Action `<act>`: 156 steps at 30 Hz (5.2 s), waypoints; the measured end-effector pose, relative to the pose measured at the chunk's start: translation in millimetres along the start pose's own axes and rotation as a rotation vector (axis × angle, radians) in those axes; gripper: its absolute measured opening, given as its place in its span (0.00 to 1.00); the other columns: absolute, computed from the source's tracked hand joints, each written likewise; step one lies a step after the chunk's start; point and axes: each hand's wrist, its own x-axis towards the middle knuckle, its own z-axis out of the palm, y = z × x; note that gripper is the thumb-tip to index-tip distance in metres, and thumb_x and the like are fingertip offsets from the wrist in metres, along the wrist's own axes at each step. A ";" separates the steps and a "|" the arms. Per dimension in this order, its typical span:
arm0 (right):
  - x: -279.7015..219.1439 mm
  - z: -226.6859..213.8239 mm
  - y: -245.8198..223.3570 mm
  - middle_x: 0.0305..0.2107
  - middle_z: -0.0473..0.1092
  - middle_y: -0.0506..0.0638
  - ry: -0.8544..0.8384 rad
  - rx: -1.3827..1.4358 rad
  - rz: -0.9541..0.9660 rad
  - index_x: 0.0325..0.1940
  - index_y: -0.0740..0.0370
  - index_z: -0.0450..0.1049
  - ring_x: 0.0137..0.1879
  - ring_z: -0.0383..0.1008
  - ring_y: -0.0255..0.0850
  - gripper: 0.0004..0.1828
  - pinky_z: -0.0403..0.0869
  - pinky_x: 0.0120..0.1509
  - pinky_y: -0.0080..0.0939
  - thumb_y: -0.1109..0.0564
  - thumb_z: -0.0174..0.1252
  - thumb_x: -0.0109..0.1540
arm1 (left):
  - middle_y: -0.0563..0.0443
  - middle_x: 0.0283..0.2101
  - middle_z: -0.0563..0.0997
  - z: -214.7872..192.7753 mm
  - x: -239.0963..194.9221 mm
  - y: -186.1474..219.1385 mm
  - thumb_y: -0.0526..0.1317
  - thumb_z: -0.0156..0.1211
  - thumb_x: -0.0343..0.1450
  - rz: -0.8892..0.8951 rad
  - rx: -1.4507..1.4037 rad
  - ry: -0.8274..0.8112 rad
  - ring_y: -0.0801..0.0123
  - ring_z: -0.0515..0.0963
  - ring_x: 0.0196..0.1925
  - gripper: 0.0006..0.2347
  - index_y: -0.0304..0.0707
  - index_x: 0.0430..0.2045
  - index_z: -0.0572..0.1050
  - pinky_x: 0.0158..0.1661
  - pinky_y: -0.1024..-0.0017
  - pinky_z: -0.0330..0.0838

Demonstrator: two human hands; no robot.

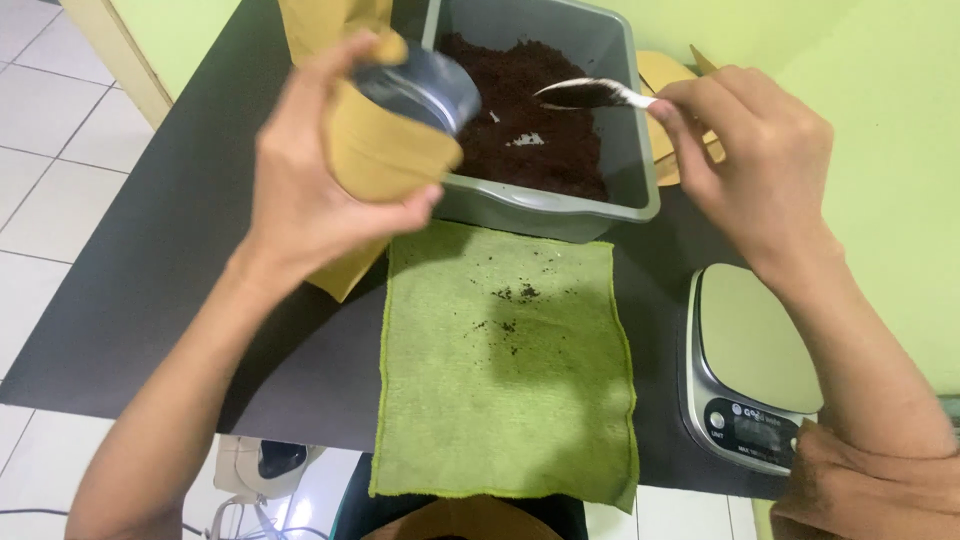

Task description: Filling coffee bags with ground coffee using a spoon and a digital scale for measurement.

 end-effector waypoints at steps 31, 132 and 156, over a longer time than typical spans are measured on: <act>-139.1 -48.7 -186.4 0.24 0.66 0.45 -0.137 0.756 0.691 0.29 0.60 0.68 0.28 0.65 0.35 0.16 0.65 0.32 0.36 0.51 0.55 0.68 | 0.45 0.45 0.83 78.5 -102.3 134.4 0.35 0.57 0.75 -0.549 -0.194 -0.112 0.65 0.82 0.44 0.09 0.29 0.45 0.76 0.47 0.72 0.76; -194.1 -60.2 -166.9 0.46 0.74 0.62 0.082 0.864 0.707 0.53 0.71 0.76 0.45 0.79 0.49 0.12 0.79 0.51 0.44 0.75 0.56 0.67 | 0.26 0.42 0.85 203.9 -29.3 112.4 0.20 0.63 0.76 0.142 -0.173 -0.430 0.46 0.87 0.43 0.03 0.10 0.38 0.82 0.46 0.63 0.81; -262.8 -94.6 -2.5 0.30 0.72 0.53 0.213 0.756 1.346 0.42 0.64 0.68 0.41 0.78 0.37 0.16 0.83 0.51 0.38 0.49 0.61 0.69 | 0.30 0.74 0.53 299.5 9.8 203.6 0.56 0.72 0.62 -0.426 -0.630 -0.699 0.40 0.57 0.73 0.57 0.26 0.71 0.30 0.68 0.42 0.50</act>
